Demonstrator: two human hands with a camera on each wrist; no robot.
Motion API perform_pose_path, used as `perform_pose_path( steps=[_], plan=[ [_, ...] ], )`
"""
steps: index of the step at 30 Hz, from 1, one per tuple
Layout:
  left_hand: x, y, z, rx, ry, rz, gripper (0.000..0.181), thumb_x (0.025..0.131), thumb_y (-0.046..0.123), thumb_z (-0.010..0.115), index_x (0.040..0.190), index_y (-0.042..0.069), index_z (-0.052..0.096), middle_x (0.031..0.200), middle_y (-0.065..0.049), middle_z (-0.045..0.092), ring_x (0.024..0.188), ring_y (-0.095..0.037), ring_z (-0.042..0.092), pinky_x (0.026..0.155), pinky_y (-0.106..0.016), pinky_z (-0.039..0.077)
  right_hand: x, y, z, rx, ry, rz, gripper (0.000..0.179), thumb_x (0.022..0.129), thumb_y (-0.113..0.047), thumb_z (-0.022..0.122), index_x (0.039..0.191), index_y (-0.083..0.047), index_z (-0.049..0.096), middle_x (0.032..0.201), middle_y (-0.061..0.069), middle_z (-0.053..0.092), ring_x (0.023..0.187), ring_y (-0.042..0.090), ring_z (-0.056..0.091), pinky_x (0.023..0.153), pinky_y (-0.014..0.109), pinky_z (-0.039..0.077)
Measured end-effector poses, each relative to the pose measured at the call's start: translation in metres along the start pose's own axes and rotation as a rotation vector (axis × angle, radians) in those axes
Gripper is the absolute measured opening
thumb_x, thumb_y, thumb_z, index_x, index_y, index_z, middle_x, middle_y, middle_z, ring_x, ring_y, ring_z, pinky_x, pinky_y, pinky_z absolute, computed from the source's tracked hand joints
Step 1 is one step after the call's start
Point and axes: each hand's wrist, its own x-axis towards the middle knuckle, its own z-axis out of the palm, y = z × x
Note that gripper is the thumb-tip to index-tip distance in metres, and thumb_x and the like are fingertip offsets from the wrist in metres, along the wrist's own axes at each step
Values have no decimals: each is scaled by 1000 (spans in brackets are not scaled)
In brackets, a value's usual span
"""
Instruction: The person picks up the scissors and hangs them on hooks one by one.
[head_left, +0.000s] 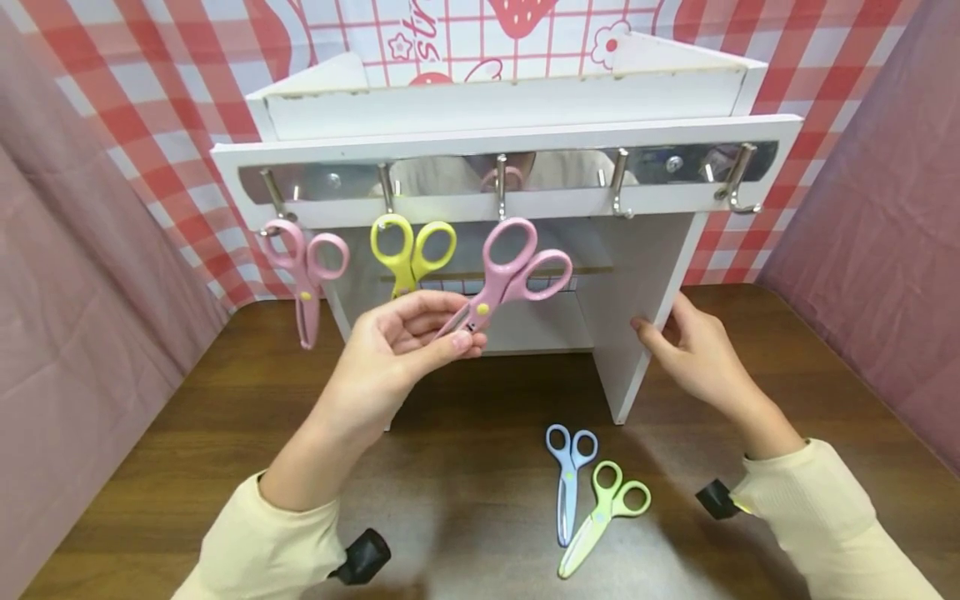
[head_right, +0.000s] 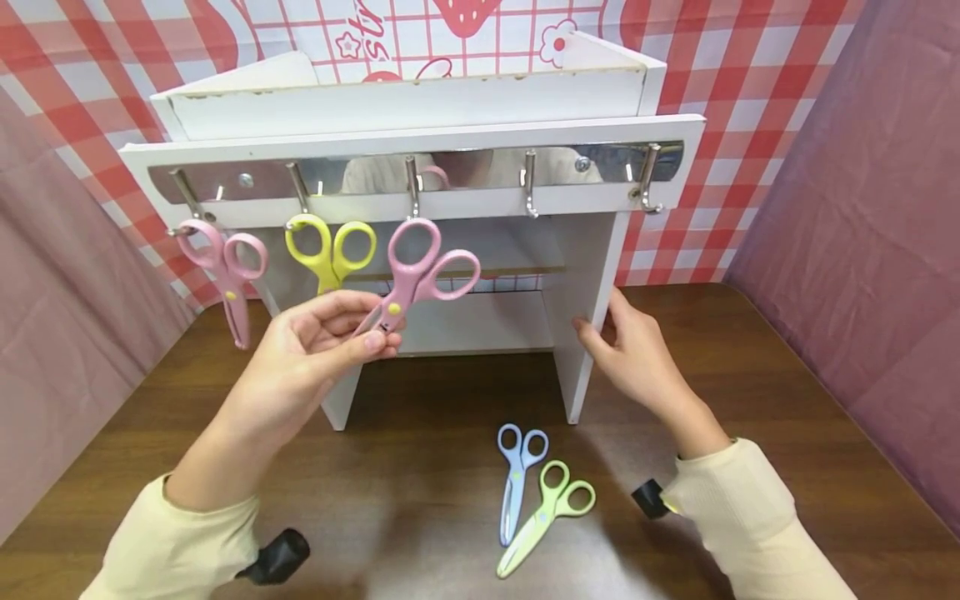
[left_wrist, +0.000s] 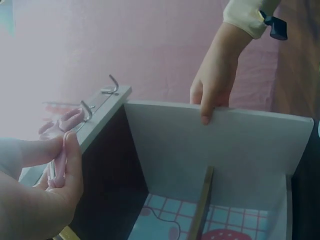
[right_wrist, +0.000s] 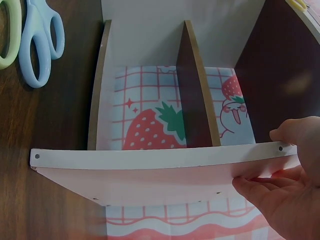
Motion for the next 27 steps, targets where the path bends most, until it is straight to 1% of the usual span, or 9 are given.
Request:
perform_pose_path(
  steps=[4, 8, 10, 13, 17, 21, 27],
  plan=[
    [3, -2, 4, -86, -17, 26, 32, 88, -5, 61, 118, -10, 54, 94, 3, 72, 85, -13, 71, 87, -33, 58, 0, 1, 0, -4, 8, -7, 28, 89, -13, 63, 115, -2, 56, 97, 22, 70, 78, -19, 47, 66, 1, 38],
    [7, -8, 6, -192, -23, 41, 25, 89, -9, 56, 114, -5, 55, 94, 4, 72, 84, -11, 71, 86, -28, 58, 0, 0, 0, -3, 4, -12, 28, 89, -12, 62, 115, -2, 56, 96, 22, 70, 78, -18, 47, 65, 1, 39],
    [9, -11, 6, -239, -21, 43, 25, 89, -10, 52, 113, -2, 55, 95, 4, 72, 85, -10, 70, 86, -26, 57, 0, 0, 0, 0, -2, -9, 28, 89, -12, 62, 115, -2, 56, 96, 22, 70, 77, -18, 48, 65, 2, 39],
    [11, -14, 6, -287, -18, 36, 26, 90, -10, 50, 115, -3, 53, 96, 4, 71, 86, -10, 70, 87, -24, 57, -1, -1, 0, 7, -8, -1, 29, 89, -12, 62, 115, -1, 56, 97, 22, 70, 77, -18, 48, 64, 2, 40],
    [13, -20, 4, -339, -22, 3, 29, 90, -6, 54, 119, -5, 49, 95, 2, 70, 87, -9, 69, 87, -22, 56, -1, -1, 0, 14, -4, -4, 29, 89, -11, 62, 116, -1, 56, 98, 23, 70, 78, -18, 48, 65, 1, 40],
    [14, -29, 4, -355, -29, -38, 30, 90, -4, 57, 119, -3, 49, 95, 2, 70, 90, -9, 68, 89, -22, 55, -1, 0, 0, 17, 1, -8, 29, 89, -11, 62, 116, -1, 56, 98, 23, 70, 78, -18, 48, 65, 1, 40],
    [13, -47, 9, -312, -26, -125, 38, 89, -8, 52, 126, -9, 45, 99, 2, 71, 98, -8, 67, 96, -25, 53, 0, 0, 0, 16, 3, -8, 30, 89, -11, 62, 117, -1, 56, 99, 23, 70, 78, -18, 48, 65, 1, 40]
  ],
)
